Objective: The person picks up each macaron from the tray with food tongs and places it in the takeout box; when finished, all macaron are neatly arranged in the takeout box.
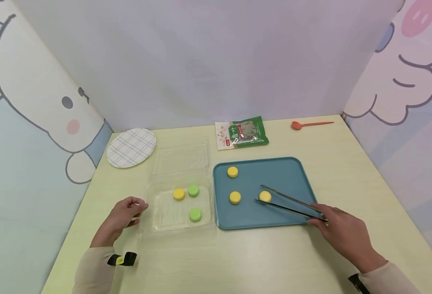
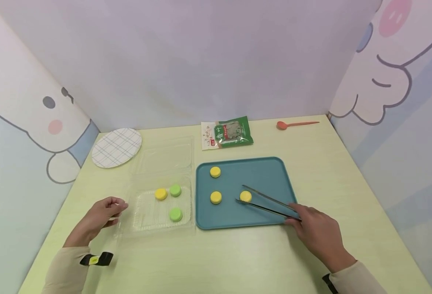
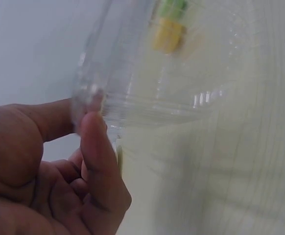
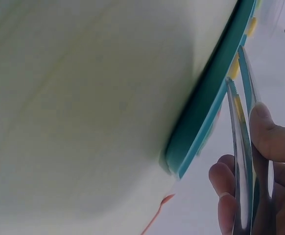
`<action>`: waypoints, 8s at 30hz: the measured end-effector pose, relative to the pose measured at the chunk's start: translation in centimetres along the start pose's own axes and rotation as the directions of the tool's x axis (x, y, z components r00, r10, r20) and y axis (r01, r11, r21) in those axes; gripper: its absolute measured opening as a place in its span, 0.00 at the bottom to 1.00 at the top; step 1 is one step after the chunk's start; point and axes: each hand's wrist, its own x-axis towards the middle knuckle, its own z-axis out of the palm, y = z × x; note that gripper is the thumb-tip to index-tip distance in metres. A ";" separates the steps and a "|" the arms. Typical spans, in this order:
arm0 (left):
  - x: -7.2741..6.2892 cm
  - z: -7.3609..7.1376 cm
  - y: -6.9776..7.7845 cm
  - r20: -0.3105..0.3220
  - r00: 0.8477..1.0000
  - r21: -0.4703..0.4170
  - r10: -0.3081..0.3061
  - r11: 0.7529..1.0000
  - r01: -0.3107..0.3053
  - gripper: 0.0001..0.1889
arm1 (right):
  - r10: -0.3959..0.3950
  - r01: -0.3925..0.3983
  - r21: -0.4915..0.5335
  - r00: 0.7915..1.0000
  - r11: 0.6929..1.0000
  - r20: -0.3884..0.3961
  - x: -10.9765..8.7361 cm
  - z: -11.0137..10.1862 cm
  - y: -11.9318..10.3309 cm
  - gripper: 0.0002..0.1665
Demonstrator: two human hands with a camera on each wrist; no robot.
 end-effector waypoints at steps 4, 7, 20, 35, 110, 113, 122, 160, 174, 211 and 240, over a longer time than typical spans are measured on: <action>-0.2 0.1 0.2 -0.004 1.000 -0.001 0.001 1.000 -0.001 0.17 | 0.004 -0.004 0.001 1.000 1.000 0.010 -0.1 -0.1 0.3 0.43; -0.3 0.2 0.3 -0.007 1.000 -0.001 0.003 1.000 -0.003 0.16 | 0.005 -0.005 0.004 1.000 1.000 0.020 -0.1 -0.2 0.5 0.42; -0.3 0.2 0.3 -0.004 1.000 -0.002 0.003 1.000 -0.003 0.16 | 0.019 -0.019 -0.005 0.999 1.000 0.045 -0.3 -0.4 0.6 0.29; -0.3 0.2 0.1 -0.009 1.000 -0.007 -0.004 1.000 0.004 0.17 | 0.004 -0.003 0.016 0.999 1.000 -0.036 0.3 0.0 0.0 0.42; -0.2 0.5 0.1 -0.030 0.999 -0.015 -0.030 0.999 0.029 0.16 | -0.304 0.298 0.225 0.953 0.928 -0.010 10.0 4.8 -10.3 0.27; -0.2 0.5 0.0 -0.026 0.999 -0.020 -0.025 0.999 0.025 0.16 | -0.305 0.296 0.219 0.952 0.930 0.007 10.1 4.9 -10.7 0.27; -0.3 0.5 0.2 -0.018 1.000 -0.005 0.001 1.000 -0.001 0.16 | -0.298 0.281 0.212 0.953 0.936 0.054 10.4 5.4 -11.7 0.25; -0.3 0.6 0.2 -0.036 0.999 -0.018 -0.012 1.000 0.011 0.16 | -0.412 0.380 0.198 0.898 0.904 0.153 11.8 6.3 -15.7 0.18; -0.2 0.6 0.0 -0.037 0.999 -0.013 -0.015 1.000 0.014 0.17 | -0.475 0.465 0.094 0.859 0.880 0.190 12.3 6.6 -17.4 0.15; -0.2 0.6 0.2 -0.027 1.000 -0.011 -0.014 1.000 0.014 0.17 | -0.364 0.316 0.263 0.917 0.912 0.161 10.7 5.9 -14.9 0.24; -0.3 0.7 0.1 -0.031 1.000 -0.019 -0.004 1.000 0.004 0.17 | -0.237 0.215 0.236 0.969 0.948 0.066 9.1 5.2 -11.2 0.30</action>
